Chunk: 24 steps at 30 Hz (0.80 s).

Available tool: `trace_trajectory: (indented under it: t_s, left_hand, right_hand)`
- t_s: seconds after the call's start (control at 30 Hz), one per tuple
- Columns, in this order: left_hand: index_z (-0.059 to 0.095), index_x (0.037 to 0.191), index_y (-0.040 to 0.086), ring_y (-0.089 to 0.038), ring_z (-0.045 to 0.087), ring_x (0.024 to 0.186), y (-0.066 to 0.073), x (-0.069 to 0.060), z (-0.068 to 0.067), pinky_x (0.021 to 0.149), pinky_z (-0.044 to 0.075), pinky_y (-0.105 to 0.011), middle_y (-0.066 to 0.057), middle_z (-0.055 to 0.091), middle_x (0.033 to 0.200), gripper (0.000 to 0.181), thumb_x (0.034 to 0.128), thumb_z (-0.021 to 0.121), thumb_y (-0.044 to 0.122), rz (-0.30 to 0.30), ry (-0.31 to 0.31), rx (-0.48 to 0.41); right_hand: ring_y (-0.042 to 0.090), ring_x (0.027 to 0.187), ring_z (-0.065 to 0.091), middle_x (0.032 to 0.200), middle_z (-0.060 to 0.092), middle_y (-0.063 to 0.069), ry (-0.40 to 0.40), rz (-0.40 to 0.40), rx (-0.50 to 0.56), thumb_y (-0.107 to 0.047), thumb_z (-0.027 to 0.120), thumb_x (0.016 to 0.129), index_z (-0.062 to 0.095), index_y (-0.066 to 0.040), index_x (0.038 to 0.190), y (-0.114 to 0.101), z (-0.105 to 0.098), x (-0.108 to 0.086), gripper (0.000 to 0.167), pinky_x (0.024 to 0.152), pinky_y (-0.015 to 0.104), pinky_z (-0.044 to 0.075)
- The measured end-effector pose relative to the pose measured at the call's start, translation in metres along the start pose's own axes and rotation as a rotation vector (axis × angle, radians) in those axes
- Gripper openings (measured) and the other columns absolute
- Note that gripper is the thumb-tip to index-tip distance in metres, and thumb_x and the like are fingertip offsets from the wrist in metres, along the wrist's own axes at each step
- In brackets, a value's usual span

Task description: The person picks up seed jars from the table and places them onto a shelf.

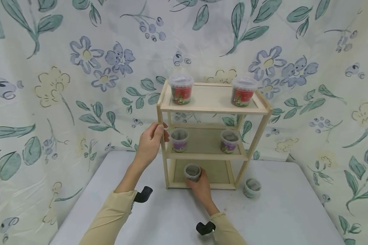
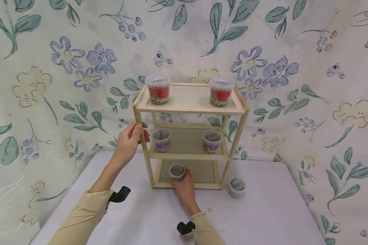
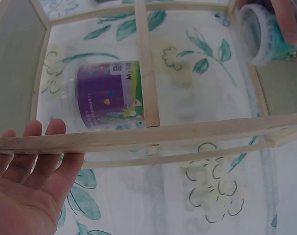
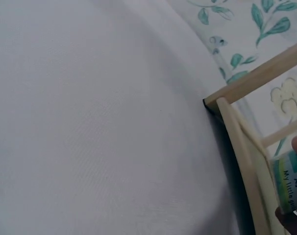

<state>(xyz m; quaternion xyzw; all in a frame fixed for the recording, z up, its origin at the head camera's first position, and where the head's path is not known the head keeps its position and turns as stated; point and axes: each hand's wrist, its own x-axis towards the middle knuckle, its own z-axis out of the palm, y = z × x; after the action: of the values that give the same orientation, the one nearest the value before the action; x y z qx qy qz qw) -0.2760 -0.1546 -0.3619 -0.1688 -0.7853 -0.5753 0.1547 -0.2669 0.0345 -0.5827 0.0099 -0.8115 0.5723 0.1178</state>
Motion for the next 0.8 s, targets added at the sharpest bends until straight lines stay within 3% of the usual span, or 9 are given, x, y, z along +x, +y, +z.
trace_trajectory:
  t_s: [0.33,0.57,0.8]
  left_hand:
    - [0.058,0.112,0.004,-0.029,0.063,0.082,0.0,0.0,0.0,0.081,0.052,-0.041,-0.018,0.061,0.089,0.037,0.1075,0.04,0.035,0.025,0.006,0.009]
    - [0.059,0.111,0.005,-0.028,0.063,0.081,0.0,0.001,0.0,0.079,0.051,-0.038,-0.017,0.062,0.088,0.037,0.1073,0.04,0.036,0.02,0.014,0.004]
    - [0.059,0.109,0.006,-0.026,0.063,0.079,0.001,-0.001,-0.001,0.076,0.049,-0.037,-0.015,0.063,0.086,0.036,0.1076,0.039,0.036,0.031,0.015,0.017]
  right_hand:
    - [0.042,0.117,0.057,0.126,0.058,0.027,0.004,0.009,-0.004,-0.019,0.078,0.078,0.043,0.007,0.138,-0.002,0.01,0.004,0.074,0.098,0.057,0.045]
    - [0.043,0.116,0.057,0.124,0.059,0.029,0.002,-0.045,-0.002,-0.014,0.078,0.077,0.046,0.01,0.133,-0.01,0.019,0.012,0.069,0.098,0.056,0.045]
    - [0.043,0.117,0.057,0.124,0.059,0.028,-0.016,-0.012,-0.044,-0.014,0.079,0.078,0.046,0.009,0.134,-0.014,0.031,0.013,0.069,0.1,0.055,0.044]
